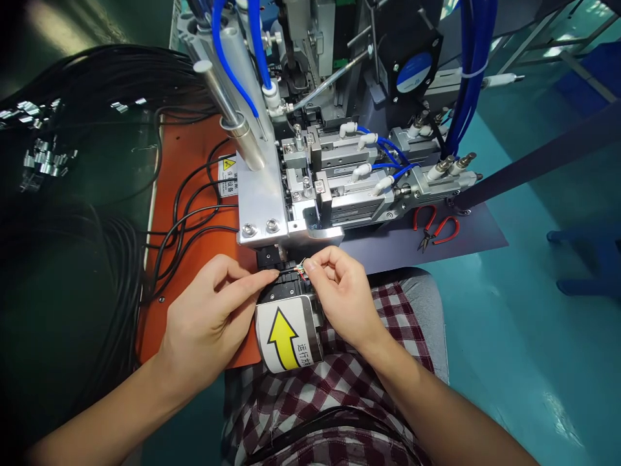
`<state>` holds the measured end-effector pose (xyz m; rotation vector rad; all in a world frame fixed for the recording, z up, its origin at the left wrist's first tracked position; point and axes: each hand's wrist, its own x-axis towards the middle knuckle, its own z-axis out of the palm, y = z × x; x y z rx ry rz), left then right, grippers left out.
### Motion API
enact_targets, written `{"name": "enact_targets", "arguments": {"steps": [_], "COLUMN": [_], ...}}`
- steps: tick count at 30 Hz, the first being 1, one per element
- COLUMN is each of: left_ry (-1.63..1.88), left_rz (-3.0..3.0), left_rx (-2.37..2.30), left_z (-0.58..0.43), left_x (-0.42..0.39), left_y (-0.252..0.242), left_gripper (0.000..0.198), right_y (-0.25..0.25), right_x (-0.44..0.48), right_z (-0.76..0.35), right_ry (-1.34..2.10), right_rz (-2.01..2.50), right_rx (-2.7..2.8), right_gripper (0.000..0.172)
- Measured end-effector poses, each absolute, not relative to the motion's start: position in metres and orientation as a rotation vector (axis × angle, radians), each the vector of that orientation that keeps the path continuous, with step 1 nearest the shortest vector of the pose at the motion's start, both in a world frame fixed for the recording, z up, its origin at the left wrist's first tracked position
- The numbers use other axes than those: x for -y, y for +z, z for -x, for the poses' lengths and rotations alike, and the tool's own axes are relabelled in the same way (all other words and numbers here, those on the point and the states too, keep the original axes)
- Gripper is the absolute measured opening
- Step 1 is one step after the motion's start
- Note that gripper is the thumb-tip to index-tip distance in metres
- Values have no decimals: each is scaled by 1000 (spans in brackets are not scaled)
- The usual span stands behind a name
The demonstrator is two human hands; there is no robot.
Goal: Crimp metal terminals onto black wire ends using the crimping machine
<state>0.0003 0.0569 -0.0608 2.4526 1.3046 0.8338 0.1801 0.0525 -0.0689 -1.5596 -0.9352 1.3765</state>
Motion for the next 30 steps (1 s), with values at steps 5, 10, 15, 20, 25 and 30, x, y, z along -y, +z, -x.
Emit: {"name": "enact_targets", "arguments": {"steps": [5, 10, 15, 20, 25, 30], "left_ry": [812, 828, 841, 805, 789, 777], "left_rz": [-2445, -2458, -2454, -2467, -2478, -2493], "left_rx": [-1320, -1312, -1309, -1310, -1317, -1324], "left_z": [0, 1, 1, 1, 1, 1], "left_x": [-56, -57, -57, -56, -56, -56], "left_y": [-61, -63, -64, -62, -62, -62], "left_gripper": [25, 25, 24, 24, 24, 25], "right_y": [-70, -69, -69, -68, -68, -70], "right_x": [-52, -54, -53, -53, -52, -53], "right_z": [-180, -180, -180, -180, -179, -180], "right_ry": [1370, 1340, 1315, 1326, 1338, 1319], "right_rz": [1552, 1562, 1554, 1573, 1591, 1602], "right_rx": [921, 939, 954, 956, 933, 966], "right_gripper": [19, 19, 18, 19, 19, 18]}}
